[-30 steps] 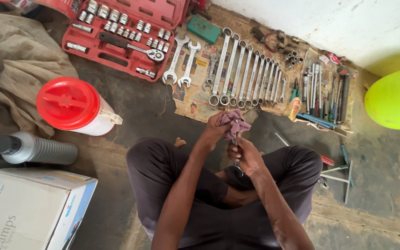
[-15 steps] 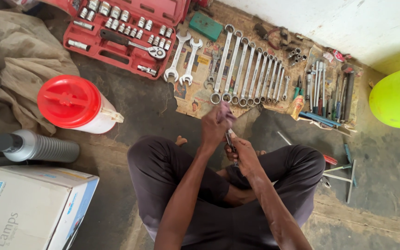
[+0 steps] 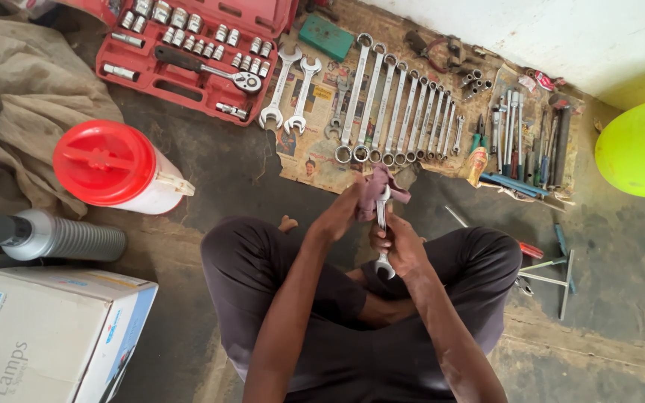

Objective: Cleaning and organizing a set of open-end and combination wrenches by wiping them with a rag and arranging them on a newspaper.

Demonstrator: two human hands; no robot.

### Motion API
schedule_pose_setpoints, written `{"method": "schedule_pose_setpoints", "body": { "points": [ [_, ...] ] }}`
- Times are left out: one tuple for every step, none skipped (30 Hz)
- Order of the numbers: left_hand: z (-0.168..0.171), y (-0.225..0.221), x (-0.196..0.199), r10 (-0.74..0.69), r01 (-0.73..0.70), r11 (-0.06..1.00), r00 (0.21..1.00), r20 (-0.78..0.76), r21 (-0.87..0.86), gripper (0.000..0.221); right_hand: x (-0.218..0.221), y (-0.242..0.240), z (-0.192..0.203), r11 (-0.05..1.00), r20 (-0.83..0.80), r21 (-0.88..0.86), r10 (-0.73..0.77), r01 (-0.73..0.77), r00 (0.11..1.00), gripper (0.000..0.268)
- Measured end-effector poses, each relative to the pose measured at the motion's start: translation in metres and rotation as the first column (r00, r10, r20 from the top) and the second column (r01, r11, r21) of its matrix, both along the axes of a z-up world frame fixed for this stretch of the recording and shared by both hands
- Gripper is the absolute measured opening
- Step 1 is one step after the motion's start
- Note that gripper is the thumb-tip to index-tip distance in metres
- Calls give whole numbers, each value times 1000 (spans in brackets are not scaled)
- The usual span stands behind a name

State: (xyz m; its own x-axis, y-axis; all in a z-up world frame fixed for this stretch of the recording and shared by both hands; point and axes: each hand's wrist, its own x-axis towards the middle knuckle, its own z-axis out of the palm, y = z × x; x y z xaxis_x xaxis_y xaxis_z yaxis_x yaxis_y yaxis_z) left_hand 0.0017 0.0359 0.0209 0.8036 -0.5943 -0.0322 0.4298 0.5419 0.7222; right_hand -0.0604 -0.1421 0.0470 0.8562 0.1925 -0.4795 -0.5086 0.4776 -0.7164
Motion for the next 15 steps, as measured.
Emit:
{"method": "schedule_pose_setpoints", "body": {
  "points": [
    [-19,-4,2,-3,3,1000,1000,2,3,75,0,1,2,1000,2,3,-3,3,1000,34],
    [-38,-8,4,-14,10,965,1000,-11,-263,73,0,2,3,999,2,37,-6,6,1000,32],
    [-57,-12,5,-26,12,860,999,-21,-511,79,0,3,5,997,1,71,-9,9,1000,31],
    [-25,-4,3,-27,14,860,999,-19,-509,79,1,2,6,997,3,73,-10,9,1000,31],
    [8,4,0,-5,-12,928,999,-45,-372,65,2,2,7,996,8,90,-9,8,1000,30],
    [40,11,-3,24,-39,973,997,-66,-226,67,2,1,9,994,11,106,-8,7,1000,29],
    [48,13,-4,23,-38,974,998,-66,-224,67,2,1,8,994,12,107,-9,8,1000,29],
    [56,14,-5,39,-38,990,999,7,-137,63,2,0,7,995,7,102,-7,6,1000,28],
    [64,16,-6,48,-44,998,996,81,-50,63,1,0,6,995,3,98,-4,3,1000,27],
    [45,10,-4,47,-43,998,996,80,-49,63,0,-1,1,995,1,98,-5,5,1000,27],
    [26,4,-1,77,-74,997,992,99,-33,53,-1,-2,-4,998,-14,55,1,0,1000,27],
    [7,-2,2,108,-107,994,987,118,-19,43,-1,-3,-9,1000,-31,11,8,-8,999,27],
    [2,-6,2,108,-106,994,987,116,-19,43,-1,-4,-14,1000,-32,10,8,-7,999,27],
    [-3,-8,2,163,-169,985,980,113,43,34,-1,-5,-20,998,-40,-53,31,-33,999,28],
    [-8,-10,2,217,-229,968,970,113,105,25,-2,-5,-25,991,-50,-117,54,-59,997,30]
  ]
}}
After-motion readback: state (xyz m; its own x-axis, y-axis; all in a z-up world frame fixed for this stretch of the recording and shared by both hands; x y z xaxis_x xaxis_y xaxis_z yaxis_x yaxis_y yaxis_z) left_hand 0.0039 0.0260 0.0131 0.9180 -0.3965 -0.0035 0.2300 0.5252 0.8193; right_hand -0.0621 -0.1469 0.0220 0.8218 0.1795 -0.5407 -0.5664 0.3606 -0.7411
